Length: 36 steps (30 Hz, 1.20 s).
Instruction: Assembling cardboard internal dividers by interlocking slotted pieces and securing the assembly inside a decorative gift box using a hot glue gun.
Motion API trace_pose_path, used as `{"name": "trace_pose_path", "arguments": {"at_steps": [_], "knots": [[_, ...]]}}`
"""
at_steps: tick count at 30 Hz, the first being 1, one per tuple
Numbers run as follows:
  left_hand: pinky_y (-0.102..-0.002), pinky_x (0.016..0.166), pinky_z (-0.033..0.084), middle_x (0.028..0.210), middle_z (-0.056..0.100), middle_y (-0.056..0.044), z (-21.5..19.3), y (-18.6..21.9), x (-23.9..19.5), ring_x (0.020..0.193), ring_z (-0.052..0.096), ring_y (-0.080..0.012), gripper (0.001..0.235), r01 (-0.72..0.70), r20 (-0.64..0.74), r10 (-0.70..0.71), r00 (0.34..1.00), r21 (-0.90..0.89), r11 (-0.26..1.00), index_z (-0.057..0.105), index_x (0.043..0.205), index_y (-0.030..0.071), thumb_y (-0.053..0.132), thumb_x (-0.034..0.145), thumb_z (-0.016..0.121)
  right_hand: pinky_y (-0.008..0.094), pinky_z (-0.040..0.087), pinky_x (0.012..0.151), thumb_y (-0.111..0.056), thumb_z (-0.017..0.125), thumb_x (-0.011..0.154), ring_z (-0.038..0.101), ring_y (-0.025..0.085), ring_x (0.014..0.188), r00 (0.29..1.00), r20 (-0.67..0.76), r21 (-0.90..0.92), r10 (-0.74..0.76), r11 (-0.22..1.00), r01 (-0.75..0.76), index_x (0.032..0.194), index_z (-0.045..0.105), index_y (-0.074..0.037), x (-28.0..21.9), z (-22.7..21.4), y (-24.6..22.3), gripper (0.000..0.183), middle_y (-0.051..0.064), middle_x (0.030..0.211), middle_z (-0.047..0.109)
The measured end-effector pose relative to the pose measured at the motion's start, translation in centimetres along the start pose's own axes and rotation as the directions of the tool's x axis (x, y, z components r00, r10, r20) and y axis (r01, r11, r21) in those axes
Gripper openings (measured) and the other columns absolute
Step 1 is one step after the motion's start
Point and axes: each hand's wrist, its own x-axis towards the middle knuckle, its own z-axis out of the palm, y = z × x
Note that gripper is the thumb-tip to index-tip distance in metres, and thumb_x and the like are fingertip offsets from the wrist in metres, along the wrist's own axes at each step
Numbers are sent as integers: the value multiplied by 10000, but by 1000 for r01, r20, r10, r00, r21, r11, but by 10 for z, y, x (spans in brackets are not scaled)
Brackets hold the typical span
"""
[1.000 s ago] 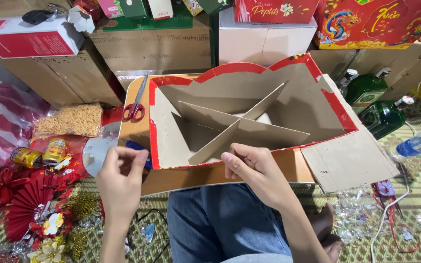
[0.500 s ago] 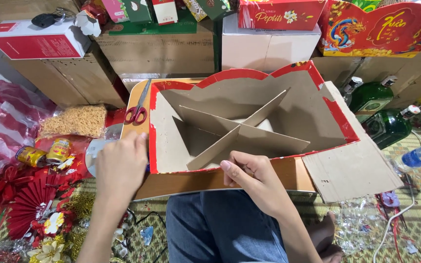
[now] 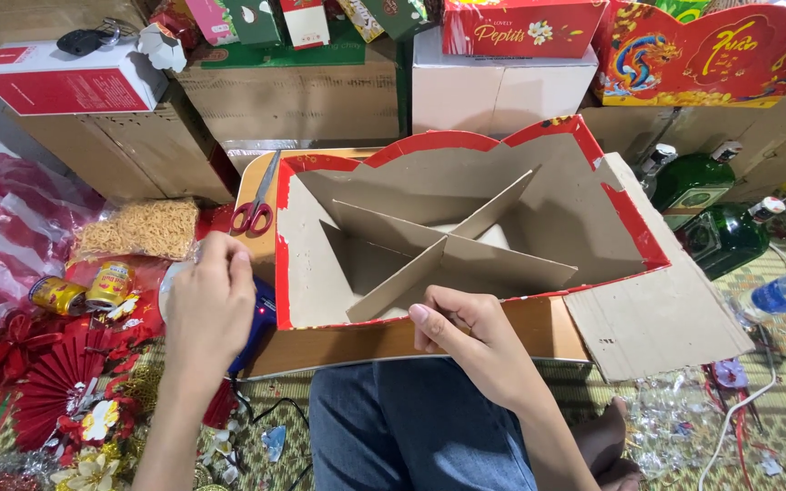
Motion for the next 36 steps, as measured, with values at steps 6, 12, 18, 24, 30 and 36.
{"name": "trace_pose_path", "arguments": {"at_steps": [6,12,18,24,30,36], "knots": [[-517,694,504,786,729,-187,6,12,3,688,669,-415,467,46,172,-61,983,90,995,633,880,41,445,1055,476,232,446,553,-213,605,1002,524,100,575,1000,1,-22,7,1000,-7,717,642,-21,1,0,0,345,52,656,665],[-412,634,547,815,759,-168,-5,20,13,624,691,-301,256,-30,218,26,976,13,999,720,944,-33,196,918,609,231,453,550,-223,606,1002,533,102,566,1000,13,-40,-9,999,10,711,644,-27,1,0,0,353,52,645,662],[-522,724,526,769,707,-251,-6,25,30,662,653,-452,314,-93,366,4,931,225,970,713,798,-36,228,856,553,232,448,550,-204,608,1001,528,101,572,1000,6,-49,-4,999,5,700,632,-25,2,1,-2,351,49,646,663],[-519,674,541,767,715,-232,39,15,50,683,688,-424,270,-308,392,102,914,509,804,744,791,-5,222,789,599,231,469,569,-193,610,996,554,105,586,999,17,-56,-31,998,32,700,636,-26,2,1,-3,342,51,651,670],[-435,612,593,803,732,-173,47,17,53,680,724,-299,126,-410,455,119,882,619,670,759,830,36,76,818,640,231,462,556,-188,616,993,543,102,570,999,16,-53,-32,998,32,695,638,-21,2,0,-5,342,49,642,665],[-463,698,585,796,714,-213,5,30,66,722,713,-385,276,-525,577,214,788,450,722,704,806,-44,228,773,734,228,443,546,-183,616,992,525,97,566,999,25,-60,-27,998,28,693,637,-16,1,-1,-5,343,42,641,653]]}}
